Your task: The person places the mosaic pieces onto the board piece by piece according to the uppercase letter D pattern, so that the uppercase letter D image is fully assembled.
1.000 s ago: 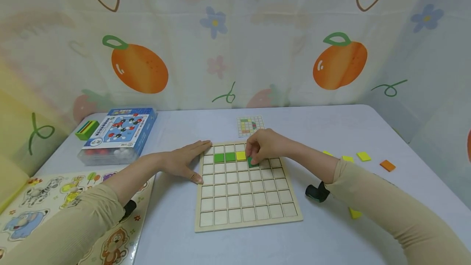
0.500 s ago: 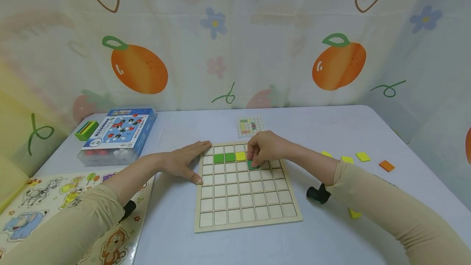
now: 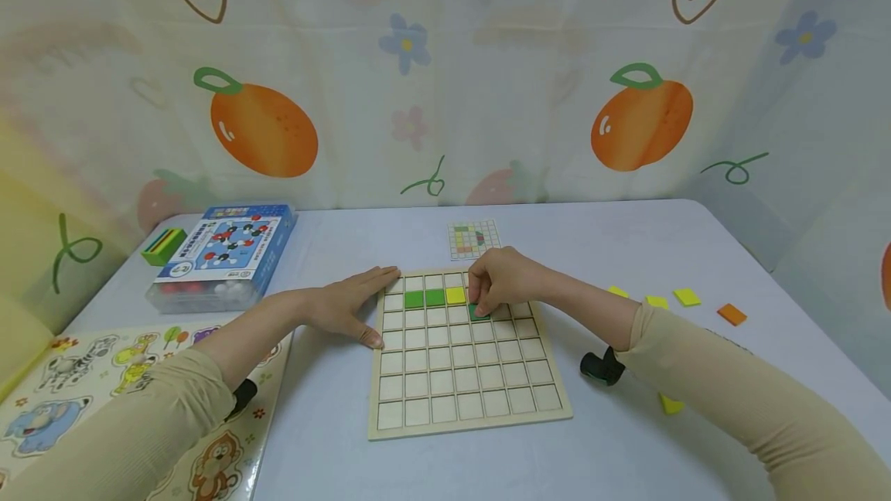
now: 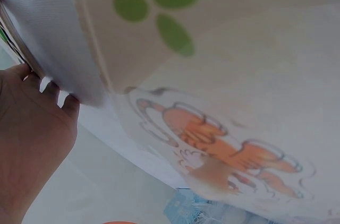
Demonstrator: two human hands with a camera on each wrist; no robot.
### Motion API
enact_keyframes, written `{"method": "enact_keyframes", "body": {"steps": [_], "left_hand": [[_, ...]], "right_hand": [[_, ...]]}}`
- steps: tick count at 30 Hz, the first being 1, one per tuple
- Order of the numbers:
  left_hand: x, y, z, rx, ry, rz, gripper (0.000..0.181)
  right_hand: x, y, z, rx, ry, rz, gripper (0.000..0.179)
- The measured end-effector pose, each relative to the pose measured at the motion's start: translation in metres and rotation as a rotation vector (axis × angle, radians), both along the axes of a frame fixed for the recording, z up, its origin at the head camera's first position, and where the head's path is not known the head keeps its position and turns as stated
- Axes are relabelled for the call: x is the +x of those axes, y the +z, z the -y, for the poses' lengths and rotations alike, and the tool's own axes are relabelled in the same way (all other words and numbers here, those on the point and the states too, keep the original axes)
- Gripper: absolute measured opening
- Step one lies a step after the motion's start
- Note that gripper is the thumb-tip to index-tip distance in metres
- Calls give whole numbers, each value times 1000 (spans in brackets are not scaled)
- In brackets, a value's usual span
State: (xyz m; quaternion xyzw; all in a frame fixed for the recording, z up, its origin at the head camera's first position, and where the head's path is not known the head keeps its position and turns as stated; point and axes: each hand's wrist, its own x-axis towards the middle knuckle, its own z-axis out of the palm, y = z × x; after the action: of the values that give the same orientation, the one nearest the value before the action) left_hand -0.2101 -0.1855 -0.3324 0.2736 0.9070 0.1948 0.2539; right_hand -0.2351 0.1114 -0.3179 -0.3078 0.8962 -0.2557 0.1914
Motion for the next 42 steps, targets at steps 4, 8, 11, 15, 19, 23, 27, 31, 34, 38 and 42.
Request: {"method": "enact_keyframes", "body": {"steps": [4,8,11,15,19,23,27,31,34,38,42], "left_hand": [[0,-1,0,-11,-3,-5,114],[-1,-1,0,-8,-8,-7,114],[-2,-1,0,-13,-5,-7,114],[-1,0,-1,-24,5,-6,114],[0,0,-1,-24,7,-1,114],[0,0,-1,-26,8,1,113],[0,0,-1,-31,11,-2,114],[0,-1,-1,-31,12,-3,114],[0,-2,0,-26,9,-1,114],[-1,-2,0,-16,-2,-5,114],[-1,-2,1,-7,-7,-11,115]], "right_hand": [[-1,1,-5,-8,17,-2,11],[-5,2,-14,6,12,-22,11],[-9,5,-22,18,-3,-31,11],[-16,7,-36,13,-20,2,12],[-23,5,-52,-4,-20,38,16],[-30,4,-67,-2,-32,46,18],[-35,4,-81,17,-44,38,18],[-39,2,-94,50,-37,49,19],[-41,1,-103,70,-33,73,21],[-43,4,-111,81,-37,131,25],[-46,7,-118,91,-48,216,30]]}}
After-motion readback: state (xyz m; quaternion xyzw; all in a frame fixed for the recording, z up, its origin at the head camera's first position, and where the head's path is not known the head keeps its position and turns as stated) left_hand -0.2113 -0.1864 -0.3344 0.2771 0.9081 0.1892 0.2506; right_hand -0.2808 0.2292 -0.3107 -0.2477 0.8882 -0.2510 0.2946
